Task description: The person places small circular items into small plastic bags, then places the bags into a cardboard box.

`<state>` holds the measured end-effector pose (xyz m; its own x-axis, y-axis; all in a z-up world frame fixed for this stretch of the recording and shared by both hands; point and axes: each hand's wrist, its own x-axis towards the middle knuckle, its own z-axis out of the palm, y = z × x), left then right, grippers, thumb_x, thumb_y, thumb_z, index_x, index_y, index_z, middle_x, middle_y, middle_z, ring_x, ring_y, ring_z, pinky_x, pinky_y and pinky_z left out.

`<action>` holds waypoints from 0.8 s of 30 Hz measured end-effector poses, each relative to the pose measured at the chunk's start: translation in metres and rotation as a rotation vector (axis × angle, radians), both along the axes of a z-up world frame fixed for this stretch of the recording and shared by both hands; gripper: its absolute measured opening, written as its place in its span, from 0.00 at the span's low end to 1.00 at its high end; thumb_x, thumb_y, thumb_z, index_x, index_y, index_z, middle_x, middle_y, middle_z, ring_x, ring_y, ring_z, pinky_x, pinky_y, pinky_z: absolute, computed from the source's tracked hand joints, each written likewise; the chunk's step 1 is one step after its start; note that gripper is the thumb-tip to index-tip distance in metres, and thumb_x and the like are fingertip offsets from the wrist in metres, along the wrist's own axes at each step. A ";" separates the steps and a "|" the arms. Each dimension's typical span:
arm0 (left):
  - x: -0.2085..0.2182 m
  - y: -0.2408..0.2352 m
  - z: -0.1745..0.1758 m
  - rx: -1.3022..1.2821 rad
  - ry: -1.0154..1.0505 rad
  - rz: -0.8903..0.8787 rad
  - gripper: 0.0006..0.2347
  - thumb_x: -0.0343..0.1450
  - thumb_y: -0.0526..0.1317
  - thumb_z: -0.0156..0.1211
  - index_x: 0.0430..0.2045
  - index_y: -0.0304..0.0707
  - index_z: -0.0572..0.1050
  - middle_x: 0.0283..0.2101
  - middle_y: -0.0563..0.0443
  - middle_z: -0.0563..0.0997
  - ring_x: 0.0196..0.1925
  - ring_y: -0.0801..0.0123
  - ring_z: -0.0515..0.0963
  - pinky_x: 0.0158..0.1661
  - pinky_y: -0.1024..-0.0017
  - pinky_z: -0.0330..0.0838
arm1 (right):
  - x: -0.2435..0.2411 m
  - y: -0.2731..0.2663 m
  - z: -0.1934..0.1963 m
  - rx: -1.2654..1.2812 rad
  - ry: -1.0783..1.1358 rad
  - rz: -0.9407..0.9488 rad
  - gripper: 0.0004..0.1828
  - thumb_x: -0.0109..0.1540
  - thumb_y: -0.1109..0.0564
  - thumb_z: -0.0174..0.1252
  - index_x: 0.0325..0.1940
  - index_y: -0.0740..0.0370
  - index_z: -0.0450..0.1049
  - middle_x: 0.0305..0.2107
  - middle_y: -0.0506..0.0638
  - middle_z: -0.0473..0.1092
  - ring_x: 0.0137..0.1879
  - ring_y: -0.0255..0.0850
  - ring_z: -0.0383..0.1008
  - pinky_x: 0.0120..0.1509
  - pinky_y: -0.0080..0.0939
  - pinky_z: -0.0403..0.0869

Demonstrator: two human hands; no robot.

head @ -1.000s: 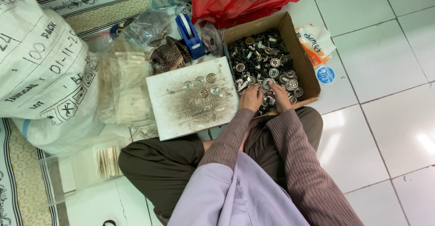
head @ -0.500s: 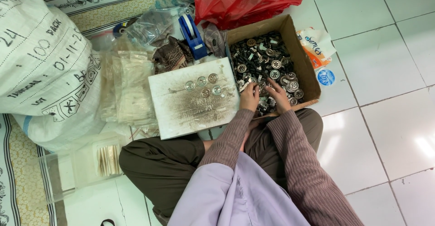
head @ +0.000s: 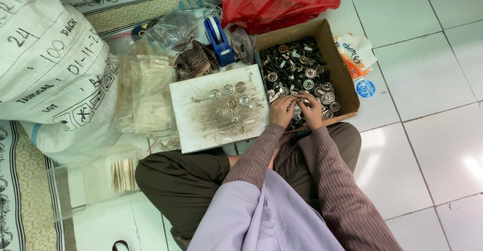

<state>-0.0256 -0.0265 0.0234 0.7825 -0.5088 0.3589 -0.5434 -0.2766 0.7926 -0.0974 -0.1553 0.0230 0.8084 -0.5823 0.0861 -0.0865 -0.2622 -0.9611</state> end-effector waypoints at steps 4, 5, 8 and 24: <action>-0.001 0.015 -0.024 -0.110 0.011 0.097 0.05 0.76 0.39 0.59 0.41 0.47 0.82 0.43 0.55 0.85 0.50 0.67 0.83 0.53 0.69 0.75 | 0.007 0.022 0.009 -0.044 -0.014 0.000 0.07 0.65 0.60 0.66 0.47 0.51 0.83 0.38 0.48 0.80 0.49 0.41 0.80 0.52 0.42 0.76; 0.000 0.028 -0.025 -0.133 -0.022 0.135 0.05 0.75 0.38 0.62 0.41 0.48 0.83 0.41 0.57 0.85 0.47 0.68 0.84 0.50 0.70 0.76 | 0.009 0.032 0.012 -0.144 -0.001 0.033 0.08 0.65 0.61 0.66 0.47 0.51 0.83 0.37 0.49 0.80 0.47 0.43 0.80 0.52 0.42 0.76; 0.010 0.075 -0.031 -0.134 -0.093 0.190 0.05 0.72 0.37 0.66 0.39 0.50 0.83 0.39 0.60 0.86 0.43 0.71 0.85 0.47 0.70 0.76 | 0.021 0.066 0.025 -0.270 0.001 0.134 0.09 0.65 0.61 0.64 0.47 0.50 0.83 0.36 0.48 0.81 0.46 0.45 0.81 0.52 0.43 0.76; 0.074 0.223 -0.019 0.326 -0.208 0.404 0.10 0.71 0.31 0.62 0.45 0.40 0.82 0.52 0.48 0.83 0.56 0.60 0.80 0.55 0.60 0.69 | 0.076 0.182 0.026 -1.026 0.185 0.473 0.30 0.70 0.37 0.49 0.74 0.47 0.63 0.70 0.56 0.61 0.78 0.54 0.54 0.79 0.65 0.48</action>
